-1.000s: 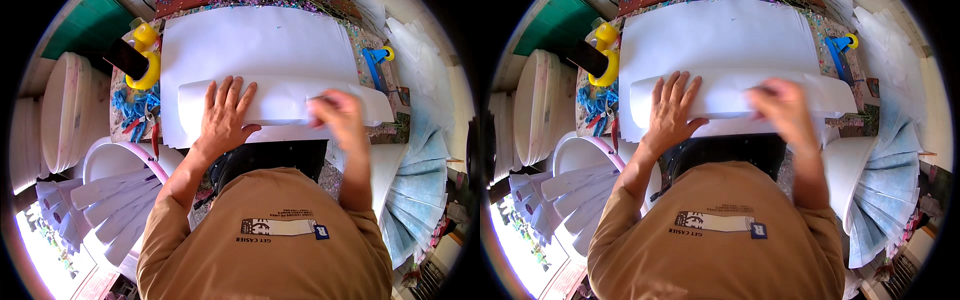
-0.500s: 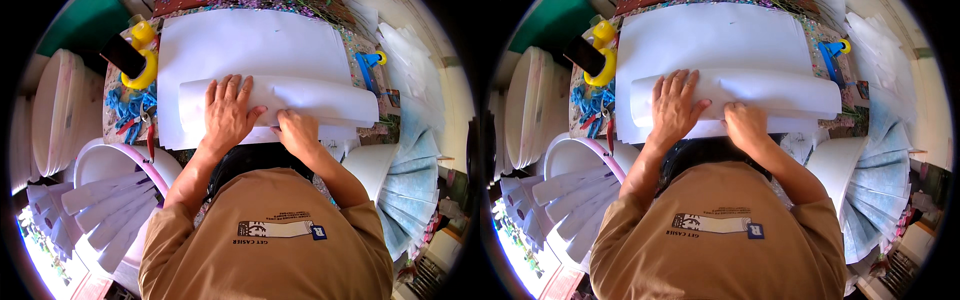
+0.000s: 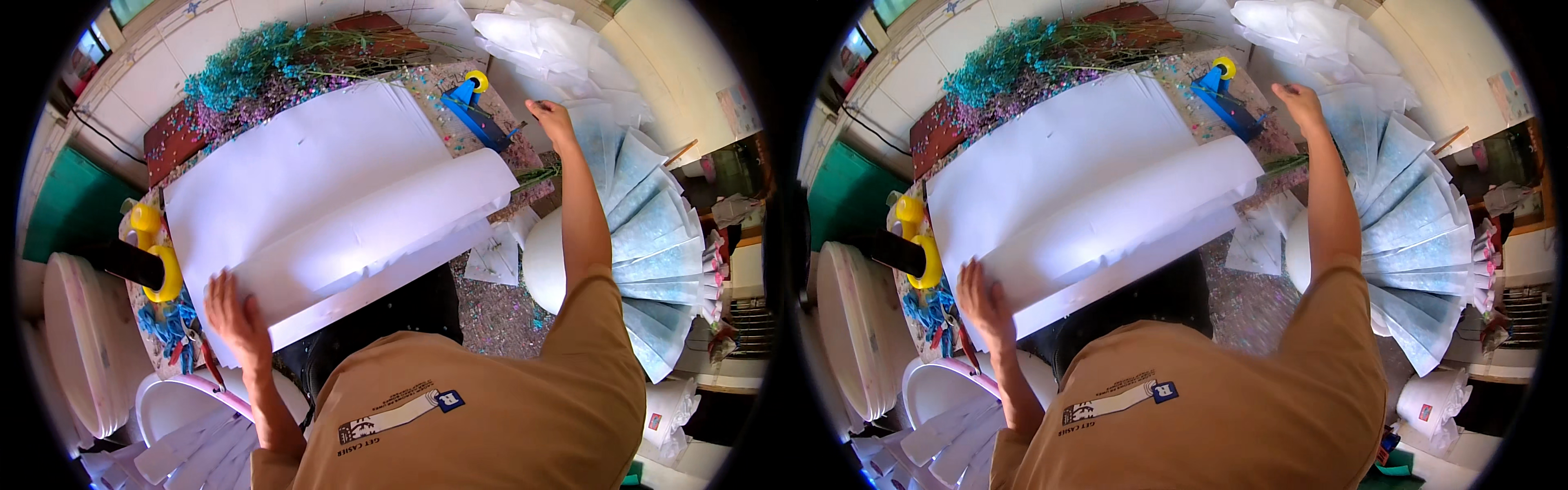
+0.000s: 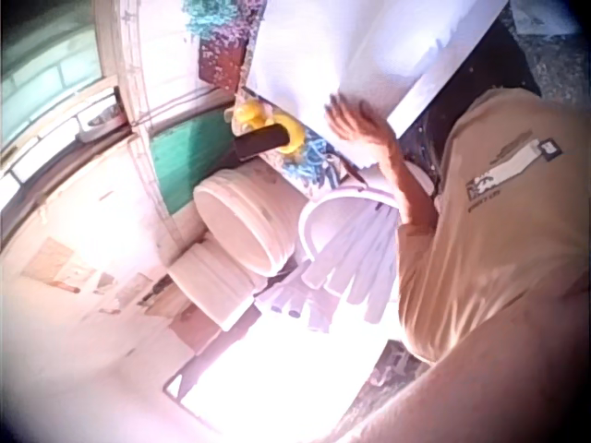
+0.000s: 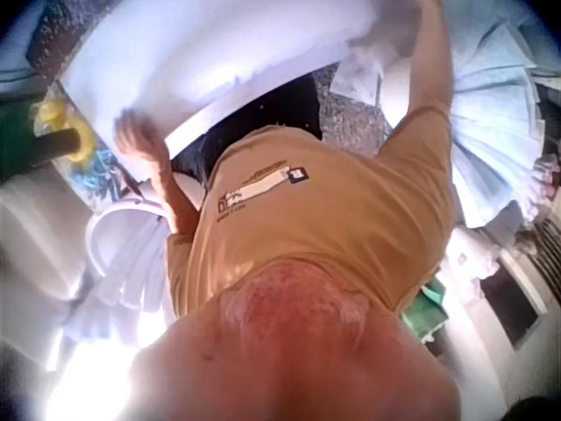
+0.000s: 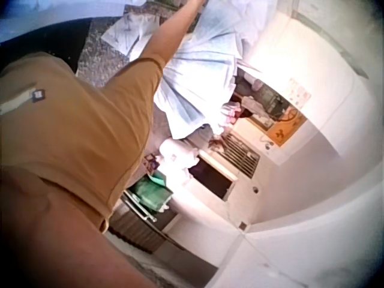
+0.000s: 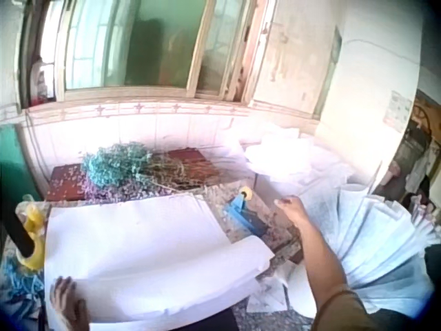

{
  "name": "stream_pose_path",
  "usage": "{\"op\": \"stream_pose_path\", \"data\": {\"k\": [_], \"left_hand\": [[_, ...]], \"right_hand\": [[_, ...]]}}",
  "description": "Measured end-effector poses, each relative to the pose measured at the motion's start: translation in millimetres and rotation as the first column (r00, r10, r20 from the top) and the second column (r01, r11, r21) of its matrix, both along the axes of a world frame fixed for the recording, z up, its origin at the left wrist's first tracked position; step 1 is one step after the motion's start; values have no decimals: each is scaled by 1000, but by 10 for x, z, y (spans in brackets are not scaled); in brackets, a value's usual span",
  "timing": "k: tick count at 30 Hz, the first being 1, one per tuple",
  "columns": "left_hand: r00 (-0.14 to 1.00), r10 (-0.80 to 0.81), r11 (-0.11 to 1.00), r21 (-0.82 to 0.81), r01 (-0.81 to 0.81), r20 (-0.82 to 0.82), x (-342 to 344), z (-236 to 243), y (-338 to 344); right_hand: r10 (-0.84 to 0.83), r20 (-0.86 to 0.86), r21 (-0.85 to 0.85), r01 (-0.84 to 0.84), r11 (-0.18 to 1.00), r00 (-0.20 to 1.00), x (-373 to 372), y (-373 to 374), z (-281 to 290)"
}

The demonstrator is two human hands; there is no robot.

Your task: The person rolls white paper on a table, sorts through blue dried flowers, and attaches small white decorative pearls or beads to the flower stems by hand.

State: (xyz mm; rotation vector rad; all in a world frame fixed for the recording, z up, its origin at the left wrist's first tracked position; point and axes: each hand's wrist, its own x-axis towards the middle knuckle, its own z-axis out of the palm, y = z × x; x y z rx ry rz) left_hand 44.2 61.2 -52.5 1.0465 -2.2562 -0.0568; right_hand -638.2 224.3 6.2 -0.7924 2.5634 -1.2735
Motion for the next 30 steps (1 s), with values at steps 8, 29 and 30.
{"op": "stream_pose_path", "data": {"k": [8,29,30], "left_hand": [[760,531,695,706,-137,-375,671,-261,193],[687,546,581,808,102,-479,663,-81,32],[668,547,561,813,156,-505,660,-94,-5]], "right_hand": [[143,290,228,-213,950,946,-303,-276,-64],[83,146,-33,-78,996,986,1635,161,204],[199,181,-120,-180,976,963,2224,-87,295]]}}
